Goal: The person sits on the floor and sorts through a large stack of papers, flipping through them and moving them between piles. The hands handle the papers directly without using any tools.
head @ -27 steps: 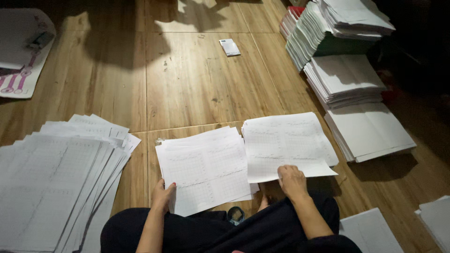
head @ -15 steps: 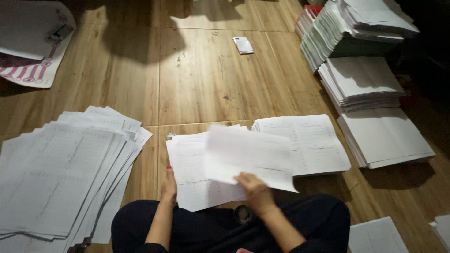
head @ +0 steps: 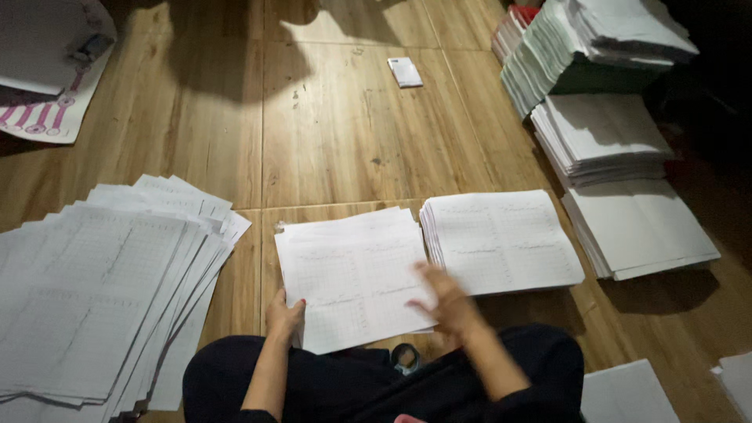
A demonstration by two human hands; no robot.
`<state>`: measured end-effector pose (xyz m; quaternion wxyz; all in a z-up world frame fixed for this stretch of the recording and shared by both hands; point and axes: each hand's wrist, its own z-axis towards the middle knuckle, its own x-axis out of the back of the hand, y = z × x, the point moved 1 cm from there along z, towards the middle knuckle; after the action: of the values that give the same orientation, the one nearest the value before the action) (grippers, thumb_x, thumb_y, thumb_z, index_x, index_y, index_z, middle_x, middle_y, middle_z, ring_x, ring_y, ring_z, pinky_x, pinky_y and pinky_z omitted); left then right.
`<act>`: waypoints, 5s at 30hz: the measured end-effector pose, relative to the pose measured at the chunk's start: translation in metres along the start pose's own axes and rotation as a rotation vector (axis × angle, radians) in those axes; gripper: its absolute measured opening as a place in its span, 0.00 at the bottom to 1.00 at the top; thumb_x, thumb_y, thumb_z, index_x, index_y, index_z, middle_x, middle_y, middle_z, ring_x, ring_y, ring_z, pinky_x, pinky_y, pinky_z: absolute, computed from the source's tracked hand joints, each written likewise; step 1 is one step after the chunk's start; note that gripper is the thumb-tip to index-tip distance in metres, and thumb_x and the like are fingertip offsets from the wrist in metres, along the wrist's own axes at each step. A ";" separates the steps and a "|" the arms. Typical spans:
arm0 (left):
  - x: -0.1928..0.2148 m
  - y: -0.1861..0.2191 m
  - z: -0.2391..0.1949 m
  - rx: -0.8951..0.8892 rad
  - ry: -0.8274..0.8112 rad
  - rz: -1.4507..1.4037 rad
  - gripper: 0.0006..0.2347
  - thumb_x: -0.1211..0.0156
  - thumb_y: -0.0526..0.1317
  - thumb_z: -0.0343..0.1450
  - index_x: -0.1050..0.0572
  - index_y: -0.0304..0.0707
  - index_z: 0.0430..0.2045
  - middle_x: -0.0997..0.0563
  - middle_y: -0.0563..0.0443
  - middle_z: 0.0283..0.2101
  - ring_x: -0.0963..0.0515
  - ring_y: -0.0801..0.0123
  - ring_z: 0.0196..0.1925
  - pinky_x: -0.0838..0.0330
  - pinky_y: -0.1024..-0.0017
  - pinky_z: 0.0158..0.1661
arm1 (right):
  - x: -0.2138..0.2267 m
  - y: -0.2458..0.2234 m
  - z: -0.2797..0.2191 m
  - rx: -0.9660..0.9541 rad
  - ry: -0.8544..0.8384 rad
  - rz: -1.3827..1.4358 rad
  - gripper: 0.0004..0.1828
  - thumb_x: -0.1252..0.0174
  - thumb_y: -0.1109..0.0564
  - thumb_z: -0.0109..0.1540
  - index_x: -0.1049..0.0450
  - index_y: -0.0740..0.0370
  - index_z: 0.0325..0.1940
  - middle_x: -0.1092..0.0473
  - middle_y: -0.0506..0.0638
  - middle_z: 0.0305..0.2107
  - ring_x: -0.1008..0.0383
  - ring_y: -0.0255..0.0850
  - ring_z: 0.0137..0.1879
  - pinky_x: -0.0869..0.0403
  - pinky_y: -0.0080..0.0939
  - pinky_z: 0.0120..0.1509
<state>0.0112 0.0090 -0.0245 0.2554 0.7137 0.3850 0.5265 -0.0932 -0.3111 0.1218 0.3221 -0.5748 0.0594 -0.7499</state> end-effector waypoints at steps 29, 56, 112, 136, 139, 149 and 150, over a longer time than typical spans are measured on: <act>0.000 0.007 0.009 0.266 -0.076 -0.045 0.33 0.80 0.62 0.66 0.31 0.37 0.47 0.31 0.27 0.49 0.34 0.37 0.53 0.42 0.55 0.52 | -0.026 -0.029 -0.006 -0.189 0.026 -0.470 0.12 0.51 0.62 0.51 0.34 0.51 0.38 0.31 0.47 0.26 0.30 0.45 0.27 0.33 0.45 0.28; -0.003 0.013 0.006 0.210 -0.077 -0.087 0.29 0.77 0.61 0.66 0.27 0.43 0.40 0.24 0.39 0.43 0.28 0.47 0.47 0.37 0.61 0.44 | -0.110 -0.079 0.007 0.195 0.004 -0.291 0.05 0.48 0.55 0.58 0.34 0.51 0.37 0.31 0.47 0.35 0.29 0.41 0.28 0.32 0.39 0.25; -0.008 0.002 0.012 0.197 -0.116 -0.011 0.24 0.49 0.57 0.63 0.35 0.45 0.50 0.26 0.36 0.48 0.30 0.46 0.53 0.34 0.55 0.48 | 0.070 0.120 -0.079 -0.831 -0.434 -0.713 0.55 0.28 0.42 0.38 0.49 0.52 0.63 0.49 0.57 0.60 0.48 0.52 0.65 0.40 0.58 0.61; 0.001 0.010 -0.003 0.089 -0.040 -0.034 0.17 0.50 0.53 0.60 0.29 0.44 0.35 0.21 0.44 0.39 0.24 0.52 0.42 0.34 0.64 0.40 | 0.076 0.093 -0.072 -0.941 0.061 -0.661 0.01 0.43 0.49 0.52 0.28 0.43 0.27 0.28 0.41 0.30 0.27 0.43 0.40 0.30 0.48 0.35; 0.000 0.013 -0.004 0.111 -0.040 -0.030 0.18 0.50 0.53 0.60 0.29 0.45 0.37 0.21 0.44 0.40 0.24 0.53 0.43 0.34 0.65 0.42 | 0.078 0.091 -0.070 -0.963 0.056 -0.632 0.02 0.43 0.48 0.50 0.27 0.41 0.27 0.28 0.40 0.31 0.28 0.42 0.42 0.30 0.47 0.38; -0.003 0.003 0.004 0.069 -0.035 -0.046 0.16 0.49 0.52 0.60 0.28 0.42 0.33 0.20 0.45 0.36 0.23 0.55 0.39 0.34 0.66 0.38 | 0.074 0.058 -0.035 -0.669 0.183 -0.582 0.06 0.40 0.51 0.47 0.32 0.44 0.24 0.31 0.37 0.25 0.30 0.40 0.38 0.33 0.45 0.37; -0.003 0.002 0.002 0.066 -0.042 -0.037 0.16 0.49 0.52 0.60 0.28 0.42 0.33 0.20 0.45 0.36 0.23 0.55 0.39 0.34 0.66 0.38 | 0.071 0.064 -0.038 -0.681 0.185 -0.579 0.06 0.40 0.51 0.47 0.32 0.44 0.24 0.31 0.37 0.25 0.30 0.40 0.38 0.33 0.45 0.37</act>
<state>0.0137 0.0055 -0.0251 0.2494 0.7253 0.4098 0.4938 -0.1103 -0.4109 0.1379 -0.1149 -0.5714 0.1681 -0.7950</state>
